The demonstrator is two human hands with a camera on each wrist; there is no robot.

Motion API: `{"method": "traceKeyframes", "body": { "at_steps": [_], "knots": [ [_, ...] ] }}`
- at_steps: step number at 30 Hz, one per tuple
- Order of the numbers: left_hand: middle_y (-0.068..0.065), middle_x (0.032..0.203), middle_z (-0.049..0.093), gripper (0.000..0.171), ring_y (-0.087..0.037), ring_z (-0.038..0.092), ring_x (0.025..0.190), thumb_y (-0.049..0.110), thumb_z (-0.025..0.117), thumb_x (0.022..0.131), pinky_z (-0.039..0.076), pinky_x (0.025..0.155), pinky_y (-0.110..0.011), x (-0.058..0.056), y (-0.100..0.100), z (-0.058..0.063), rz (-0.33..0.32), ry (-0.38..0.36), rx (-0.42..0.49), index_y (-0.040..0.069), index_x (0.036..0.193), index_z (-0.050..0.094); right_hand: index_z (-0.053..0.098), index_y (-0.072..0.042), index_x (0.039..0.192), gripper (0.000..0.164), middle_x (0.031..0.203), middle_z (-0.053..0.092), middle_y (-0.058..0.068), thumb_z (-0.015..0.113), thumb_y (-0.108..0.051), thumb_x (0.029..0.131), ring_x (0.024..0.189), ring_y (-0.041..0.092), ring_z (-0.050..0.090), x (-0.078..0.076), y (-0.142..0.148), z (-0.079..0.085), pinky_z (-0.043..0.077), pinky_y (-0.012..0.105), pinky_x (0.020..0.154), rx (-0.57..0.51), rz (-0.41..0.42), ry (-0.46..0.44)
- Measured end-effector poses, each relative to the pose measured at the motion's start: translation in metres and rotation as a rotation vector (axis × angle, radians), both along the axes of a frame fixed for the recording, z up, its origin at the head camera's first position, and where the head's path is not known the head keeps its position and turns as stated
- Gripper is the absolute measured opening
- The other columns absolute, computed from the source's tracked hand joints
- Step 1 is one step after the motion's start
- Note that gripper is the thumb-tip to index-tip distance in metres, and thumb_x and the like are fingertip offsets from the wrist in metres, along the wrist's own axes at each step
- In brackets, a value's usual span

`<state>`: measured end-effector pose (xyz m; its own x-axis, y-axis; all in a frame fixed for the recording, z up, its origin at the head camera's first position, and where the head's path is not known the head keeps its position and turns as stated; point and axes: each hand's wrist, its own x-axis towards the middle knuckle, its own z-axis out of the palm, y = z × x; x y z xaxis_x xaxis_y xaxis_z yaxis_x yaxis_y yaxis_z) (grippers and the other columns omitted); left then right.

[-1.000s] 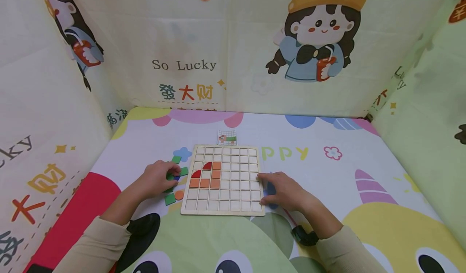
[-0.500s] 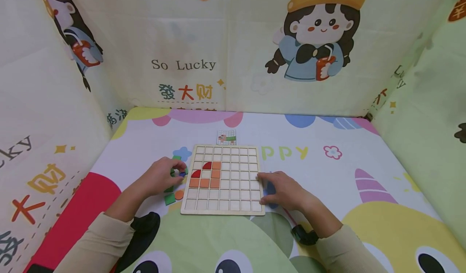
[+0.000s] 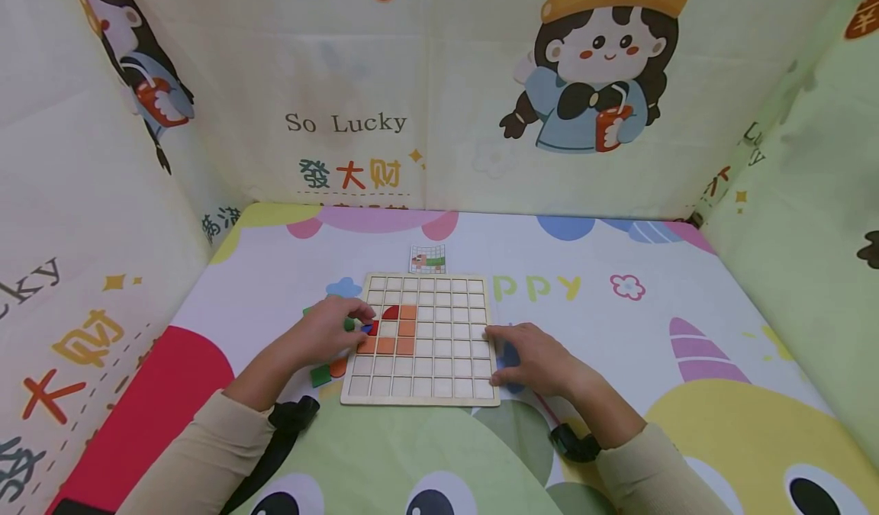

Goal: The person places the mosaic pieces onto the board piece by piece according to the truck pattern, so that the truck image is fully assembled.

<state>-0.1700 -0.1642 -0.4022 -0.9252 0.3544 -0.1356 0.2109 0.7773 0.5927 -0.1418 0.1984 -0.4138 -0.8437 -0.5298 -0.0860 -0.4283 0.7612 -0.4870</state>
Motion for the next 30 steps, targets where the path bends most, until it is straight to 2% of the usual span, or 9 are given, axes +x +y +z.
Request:
{"method": "traceKeyframes", "body": {
  "at_steps": [9,17,22,30],
  "knots": [
    [0.001,0.106,0.067,0.026,-0.018,0.060,0.097,0.012,0.074,0.090,0.054,0.086,-0.037,-0.003,0.012,-0.002,-0.019,-0.018,0.030,0.009,0.115,0.066,0.055,-0.006,0.141,0.072,0.134,0.059,0.014,0.084,-0.032,0.081,0.123,0.037,0.051,0.000,0.000,0.000,0.041,0.052,0.102,-0.002,0.001,-0.005],
    [-0.001,0.108,0.066,0.023,-0.020,0.059,0.099,0.012,0.074,0.090,0.053,0.089,-0.038,-0.008,0.021,-0.005,-0.025,-0.047,0.033,0.011,0.112,0.066,0.055,-0.006,0.141,0.072,0.135,0.059,0.014,0.084,-0.034,0.081,0.125,0.037,0.050,0.000,-0.001,0.000,0.040,0.053,0.103,0.002,-0.007,-0.015],
    [0.002,0.104,0.065,0.022,-0.019,0.059,0.097,0.012,0.074,0.091,0.053,0.089,-0.037,-0.011,0.024,-0.009,-0.053,-0.040,0.044,0.012,0.112,0.066,0.055,-0.006,0.142,0.072,0.135,0.058,0.014,0.084,-0.034,0.081,0.125,0.037,0.050,0.001,-0.001,0.000,0.041,0.052,0.102,0.001,-0.007,-0.017],
    [0.004,0.100,0.065,0.020,-0.018,0.058,0.092,0.010,0.073,0.091,0.053,0.085,-0.037,-0.011,0.026,-0.008,-0.078,-0.022,0.049,0.012,0.110,0.067,0.055,-0.007,0.142,0.073,0.134,0.059,0.014,0.084,-0.035,0.081,0.125,0.036,0.050,0.001,-0.001,0.000,0.041,0.052,0.102,0.007,-0.012,-0.021]
  ]
}}
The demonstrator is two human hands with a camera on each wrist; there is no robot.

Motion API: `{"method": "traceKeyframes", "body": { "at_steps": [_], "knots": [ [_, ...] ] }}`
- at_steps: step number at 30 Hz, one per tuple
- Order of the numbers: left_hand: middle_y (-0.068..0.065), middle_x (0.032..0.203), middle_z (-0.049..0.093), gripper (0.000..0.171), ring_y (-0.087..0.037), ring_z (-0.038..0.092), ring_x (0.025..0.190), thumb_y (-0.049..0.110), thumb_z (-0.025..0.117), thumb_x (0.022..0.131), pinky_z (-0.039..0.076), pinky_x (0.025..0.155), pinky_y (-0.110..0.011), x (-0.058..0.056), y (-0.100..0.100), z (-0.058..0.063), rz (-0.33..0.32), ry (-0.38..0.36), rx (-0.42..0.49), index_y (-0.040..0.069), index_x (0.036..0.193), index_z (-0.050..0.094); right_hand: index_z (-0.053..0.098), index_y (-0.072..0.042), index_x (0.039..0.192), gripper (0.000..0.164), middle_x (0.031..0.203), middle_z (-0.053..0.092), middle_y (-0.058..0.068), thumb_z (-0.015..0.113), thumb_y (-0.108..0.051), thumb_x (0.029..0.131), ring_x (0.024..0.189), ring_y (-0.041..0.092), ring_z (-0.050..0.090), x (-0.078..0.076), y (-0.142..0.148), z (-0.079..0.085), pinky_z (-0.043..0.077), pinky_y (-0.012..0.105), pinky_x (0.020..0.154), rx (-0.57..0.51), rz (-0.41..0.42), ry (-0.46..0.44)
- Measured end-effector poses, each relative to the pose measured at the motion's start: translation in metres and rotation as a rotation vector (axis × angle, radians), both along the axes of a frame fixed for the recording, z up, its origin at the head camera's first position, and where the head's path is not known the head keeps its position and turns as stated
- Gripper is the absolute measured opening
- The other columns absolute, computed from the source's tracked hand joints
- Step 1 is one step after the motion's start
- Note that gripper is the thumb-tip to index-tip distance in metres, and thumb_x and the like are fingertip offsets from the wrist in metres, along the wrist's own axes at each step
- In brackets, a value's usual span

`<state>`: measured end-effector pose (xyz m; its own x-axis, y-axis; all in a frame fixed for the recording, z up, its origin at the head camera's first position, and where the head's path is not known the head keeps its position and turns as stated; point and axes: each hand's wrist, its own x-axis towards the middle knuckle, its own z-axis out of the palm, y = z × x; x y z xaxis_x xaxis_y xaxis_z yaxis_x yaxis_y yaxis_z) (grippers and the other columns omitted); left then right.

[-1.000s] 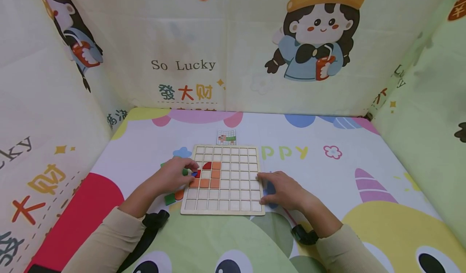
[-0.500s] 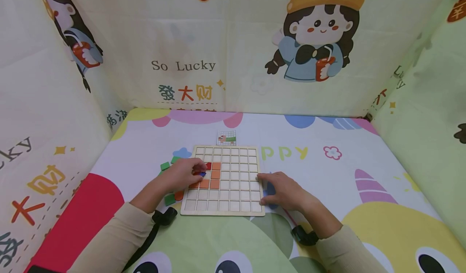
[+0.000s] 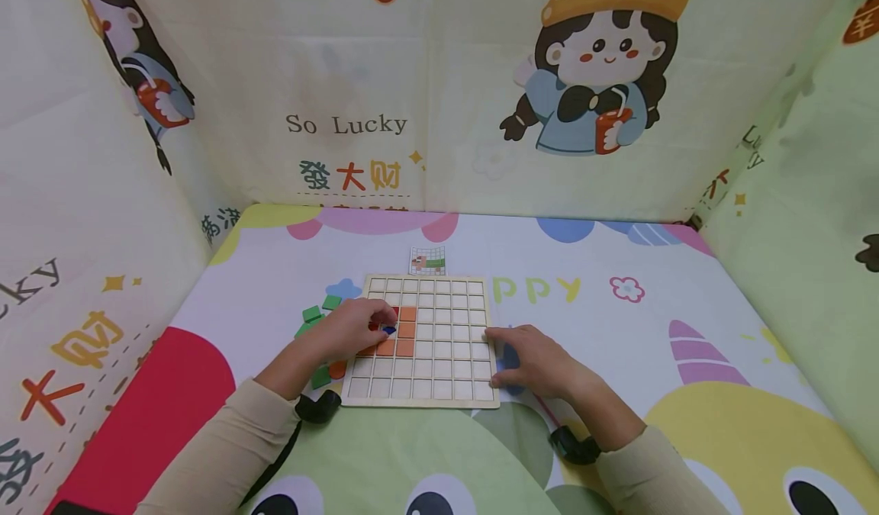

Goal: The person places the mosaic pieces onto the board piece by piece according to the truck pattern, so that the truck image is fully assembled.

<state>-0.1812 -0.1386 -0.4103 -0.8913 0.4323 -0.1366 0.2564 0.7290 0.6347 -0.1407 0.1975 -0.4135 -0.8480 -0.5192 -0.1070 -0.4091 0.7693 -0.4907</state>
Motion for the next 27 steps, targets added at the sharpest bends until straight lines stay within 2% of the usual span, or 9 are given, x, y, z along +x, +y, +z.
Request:
{"method": "traceKeyframes", "body": {
  "at_steps": [3,10,20,27],
  "knots": [
    [0.003,0.100,0.064,0.019,-0.020,0.057,0.091,0.010,0.072,0.091,0.053,0.084,-0.037,0.0004,0.0001,0.0001,0.002,-0.003,0.001,0.012,0.110,0.067,0.055,-0.007,0.142,0.073,0.134,0.059,0.014,0.084,-0.035,0.081,0.125,0.037,0.050,0.0001,0.0001,-0.0003,0.041,0.052,0.102,-0.001,-0.001,0.001],
    [0.000,0.109,0.067,0.017,-0.023,0.061,0.104,0.011,0.073,0.091,0.052,0.092,-0.042,-0.0008,-0.0005,-0.0023,0.041,-0.001,-0.019,0.013,0.108,0.068,0.055,-0.007,0.141,0.072,0.135,0.059,0.013,0.084,-0.034,0.081,0.125,0.037,0.050,0.0003,0.0005,-0.0010,0.041,0.052,0.103,-0.009,0.002,0.007],
    [0.001,0.101,0.066,0.014,-0.020,0.060,0.094,0.012,0.073,0.091,0.053,0.086,-0.039,-0.0008,-0.0019,-0.0023,0.029,0.027,-0.038,0.013,0.104,0.067,0.055,-0.006,0.141,0.073,0.135,0.058,0.014,0.084,-0.034,0.081,0.125,0.037,0.050,-0.0004,0.0006,-0.0010,0.041,0.052,0.103,-0.001,0.006,0.012],
    [0.001,0.100,0.066,0.012,-0.020,0.059,0.093,0.012,0.071,0.092,0.053,0.086,-0.038,0.0004,-0.0015,-0.0007,0.026,0.032,-0.044,0.013,0.103,0.067,0.055,-0.005,0.141,0.073,0.135,0.058,0.014,0.084,-0.035,0.081,0.125,0.038,0.050,-0.0012,0.0006,-0.0013,0.041,0.053,0.103,0.003,0.013,0.018]
  ]
}}
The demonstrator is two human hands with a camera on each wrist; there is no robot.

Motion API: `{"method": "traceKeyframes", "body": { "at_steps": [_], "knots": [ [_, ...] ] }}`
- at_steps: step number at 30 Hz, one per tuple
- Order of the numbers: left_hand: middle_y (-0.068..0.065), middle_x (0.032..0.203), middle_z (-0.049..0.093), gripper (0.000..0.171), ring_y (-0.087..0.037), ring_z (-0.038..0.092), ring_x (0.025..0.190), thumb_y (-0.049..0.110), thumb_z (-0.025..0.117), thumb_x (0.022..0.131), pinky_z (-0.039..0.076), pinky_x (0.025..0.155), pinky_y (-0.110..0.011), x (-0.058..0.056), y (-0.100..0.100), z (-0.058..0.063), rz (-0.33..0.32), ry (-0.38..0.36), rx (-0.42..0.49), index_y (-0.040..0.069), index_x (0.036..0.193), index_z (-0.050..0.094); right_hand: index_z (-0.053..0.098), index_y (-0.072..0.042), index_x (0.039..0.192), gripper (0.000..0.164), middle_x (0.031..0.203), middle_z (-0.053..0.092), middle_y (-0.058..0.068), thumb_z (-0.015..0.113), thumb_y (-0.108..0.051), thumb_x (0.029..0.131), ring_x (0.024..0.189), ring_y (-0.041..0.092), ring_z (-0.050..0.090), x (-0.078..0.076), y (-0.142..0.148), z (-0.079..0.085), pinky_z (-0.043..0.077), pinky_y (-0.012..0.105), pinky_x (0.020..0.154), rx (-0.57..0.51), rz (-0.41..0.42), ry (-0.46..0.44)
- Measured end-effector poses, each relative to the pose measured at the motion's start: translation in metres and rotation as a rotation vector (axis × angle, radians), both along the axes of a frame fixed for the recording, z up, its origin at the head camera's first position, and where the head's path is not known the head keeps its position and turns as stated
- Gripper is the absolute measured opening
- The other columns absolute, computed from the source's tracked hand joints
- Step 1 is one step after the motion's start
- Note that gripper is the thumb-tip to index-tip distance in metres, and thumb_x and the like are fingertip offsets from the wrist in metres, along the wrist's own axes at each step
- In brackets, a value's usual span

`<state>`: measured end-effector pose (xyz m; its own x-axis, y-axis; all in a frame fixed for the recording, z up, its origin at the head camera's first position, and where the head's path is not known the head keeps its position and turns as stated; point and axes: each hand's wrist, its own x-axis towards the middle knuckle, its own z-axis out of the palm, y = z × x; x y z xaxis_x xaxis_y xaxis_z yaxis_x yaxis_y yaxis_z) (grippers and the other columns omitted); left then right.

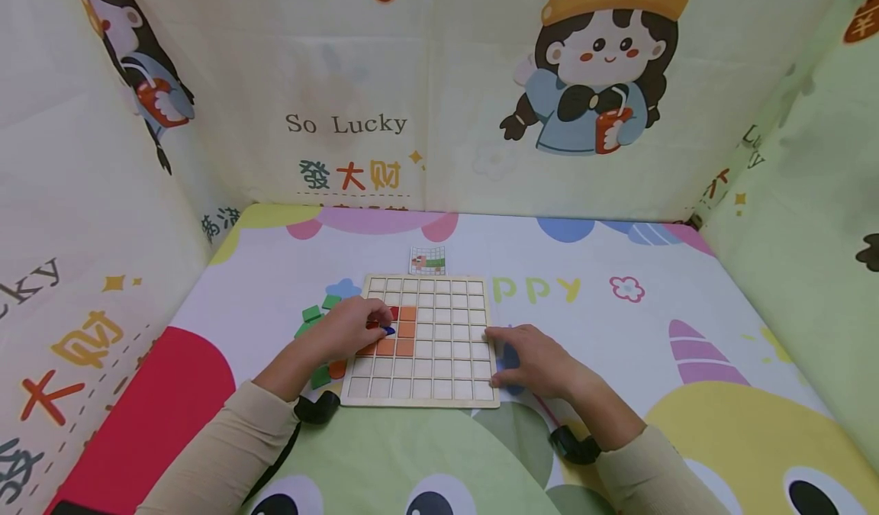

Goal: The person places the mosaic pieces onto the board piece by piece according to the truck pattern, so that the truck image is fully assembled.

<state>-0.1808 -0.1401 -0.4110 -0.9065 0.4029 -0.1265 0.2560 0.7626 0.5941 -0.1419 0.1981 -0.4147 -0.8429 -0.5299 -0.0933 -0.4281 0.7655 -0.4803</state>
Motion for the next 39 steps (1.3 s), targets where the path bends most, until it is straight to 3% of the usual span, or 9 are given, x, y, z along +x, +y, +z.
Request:
{"method": "traceKeyframes", "body": {
  "at_steps": [8,20,28,39],
  "knots": [
    [0.001,0.100,0.068,0.011,-0.019,0.062,0.094,0.009,0.071,0.093,0.054,0.086,-0.038,-0.001,-0.003,-0.001,-0.010,0.020,0.022,0.011,0.103,0.068,0.054,-0.005,0.142,0.072,0.136,0.058,0.015,0.084,-0.031,0.082,0.125,0.038,0.050,0.000,0.001,0.001,0.040,0.052,0.104,-0.006,0.006,0.006],
    [-0.001,0.106,0.067,0.013,-0.022,0.060,0.099,0.015,0.071,0.094,0.053,0.088,-0.040,-0.001,-0.006,0.006,0.044,0.015,-0.008,0.014,0.107,0.069,0.054,-0.004,0.142,0.073,0.136,0.058,0.015,0.084,-0.031,0.082,0.126,0.038,0.050,0.000,0.001,0.001,0.040,0.053,0.104,-0.008,0.006,0.002],
    [-0.006,0.113,0.065,0.018,-0.030,0.056,0.112,0.018,0.072,0.093,0.050,0.094,-0.050,0.005,-0.018,0.009,0.087,0.010,-0.037,0.013,0.111,0.069,0.055,-0.005,0.141,0.072,0.135,0.059,0.014,0.084,-0.033,0.081,0.125,0.038,0.050,0.000,0.000,0.001,0.040,0.053,0.103,-0.006,0.005,0.007],
    [-0.006,0.110,0.066,0.022,-0.031,0.056,0.109,0.016,0.074,0.091,0.051,0.094,-0.049,0.006,-0.036,0.007,0.099,0.042,-0.069,0.010,0.111,0.070,0.054,-0.004,0.142,0.073,0.135,0.058,0.016,0.084,-0.031,0.081,0.125,0.037,0.050,0.001,0.000,0.003,0.041,0.052,0.103,0.000,-0.005,-0.003]
  ]
}}
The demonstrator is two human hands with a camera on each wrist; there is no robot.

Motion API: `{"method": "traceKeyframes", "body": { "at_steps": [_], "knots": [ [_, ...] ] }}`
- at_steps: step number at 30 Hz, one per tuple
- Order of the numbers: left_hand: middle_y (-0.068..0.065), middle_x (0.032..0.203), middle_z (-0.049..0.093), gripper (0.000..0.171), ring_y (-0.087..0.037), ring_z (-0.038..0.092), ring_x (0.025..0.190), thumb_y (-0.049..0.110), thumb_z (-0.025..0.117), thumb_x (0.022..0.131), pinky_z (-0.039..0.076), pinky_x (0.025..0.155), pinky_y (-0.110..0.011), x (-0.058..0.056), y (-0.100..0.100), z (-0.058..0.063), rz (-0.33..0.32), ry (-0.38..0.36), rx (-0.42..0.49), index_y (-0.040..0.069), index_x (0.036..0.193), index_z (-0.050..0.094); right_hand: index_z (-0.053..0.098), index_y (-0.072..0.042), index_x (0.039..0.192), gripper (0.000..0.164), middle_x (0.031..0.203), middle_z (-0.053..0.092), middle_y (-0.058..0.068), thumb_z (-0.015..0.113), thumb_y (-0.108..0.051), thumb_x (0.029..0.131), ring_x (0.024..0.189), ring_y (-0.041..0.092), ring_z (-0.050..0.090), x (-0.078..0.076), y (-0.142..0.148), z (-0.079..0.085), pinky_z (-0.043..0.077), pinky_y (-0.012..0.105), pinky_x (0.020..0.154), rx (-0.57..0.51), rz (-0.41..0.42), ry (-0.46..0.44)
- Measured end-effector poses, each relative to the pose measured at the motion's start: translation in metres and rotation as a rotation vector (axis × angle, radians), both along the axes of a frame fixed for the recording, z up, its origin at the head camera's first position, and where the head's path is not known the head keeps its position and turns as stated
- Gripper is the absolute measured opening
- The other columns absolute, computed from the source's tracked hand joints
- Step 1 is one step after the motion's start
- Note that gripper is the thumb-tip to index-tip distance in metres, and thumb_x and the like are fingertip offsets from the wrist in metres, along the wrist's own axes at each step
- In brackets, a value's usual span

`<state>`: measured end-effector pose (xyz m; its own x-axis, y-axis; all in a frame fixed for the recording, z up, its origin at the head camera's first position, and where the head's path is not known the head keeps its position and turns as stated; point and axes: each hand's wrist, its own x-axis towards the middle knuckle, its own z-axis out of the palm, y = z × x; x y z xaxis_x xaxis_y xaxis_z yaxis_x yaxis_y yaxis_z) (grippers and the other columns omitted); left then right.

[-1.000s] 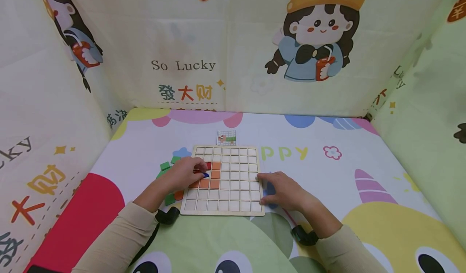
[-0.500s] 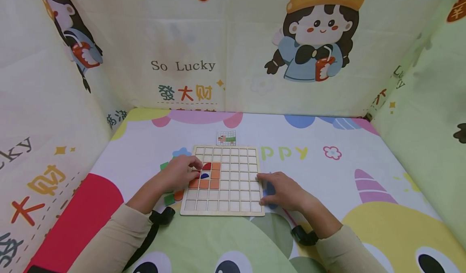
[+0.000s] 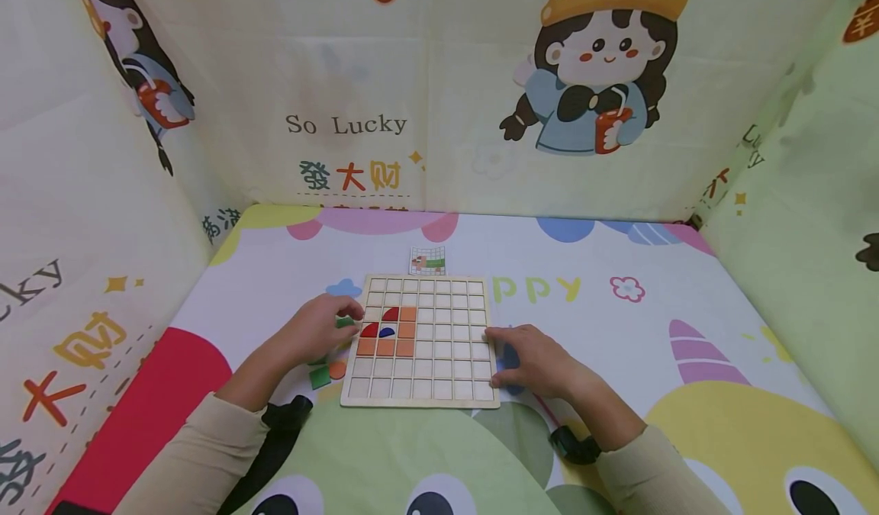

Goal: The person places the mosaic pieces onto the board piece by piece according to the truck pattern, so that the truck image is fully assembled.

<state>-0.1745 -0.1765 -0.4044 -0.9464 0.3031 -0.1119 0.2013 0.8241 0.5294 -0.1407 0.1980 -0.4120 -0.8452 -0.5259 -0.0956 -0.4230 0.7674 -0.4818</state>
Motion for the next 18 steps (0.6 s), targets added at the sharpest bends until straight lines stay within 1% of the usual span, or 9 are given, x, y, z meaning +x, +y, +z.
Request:
{"method": "traceKeyframes", "body": {
  "at_steps": [5,10,18],
  "knots": [
    [-0.008,0.113,0.064,0.023,-0.030,0.053,0.108,0.016,0.073,0.090,0.052,0.090,-0.048,0.001,-0.006,-0.002,0.027,-0.003,-0.008,0.012,0.112,0.070,0.054,-0.005,0.142,0.073,0.134,0.059,0.016,0.084,-0.031,0.081,0.125,0.037,0.050,0.000,0.000,0.000,0.041,0.052,0.103,-0.001,0.002,-0.002],
    [-0.012,0.117,0.062,0.030,-0.033,0.050,0.111,0.015,0.075,0.089,0.054,0.088,-0.048,-0.001,-0.012,-0.004,0.042,-0.006,-0.004,0.009,0.117,0.069,0.055,-0.005,0.141,0.072,0.134,0.059,0.015,0.084,-0.031,0.081,0.125,0.037,0.050,0.000,0.000,0.000,0.041,0.052,0.103,-0.002,0.006,0.005],
    [-0.011,0.114,0.062,0.032,-0.032,0.050,0.109,0.016,0.075,0.088,0.050,0.092,-0.050,-0.005,-0.019,-0.008,0.045,-0.018,-0.035,0.008,0.117,0.068,0.054,-0.004,0.142,0.072,0.134,0.059,0.015,0.084,-0.031,0.081,0.125,0.037,0.050,0.000,0.000,0.000,0.041,0.052,0.103,-0.003,0.007,0.006]
  ]
}}
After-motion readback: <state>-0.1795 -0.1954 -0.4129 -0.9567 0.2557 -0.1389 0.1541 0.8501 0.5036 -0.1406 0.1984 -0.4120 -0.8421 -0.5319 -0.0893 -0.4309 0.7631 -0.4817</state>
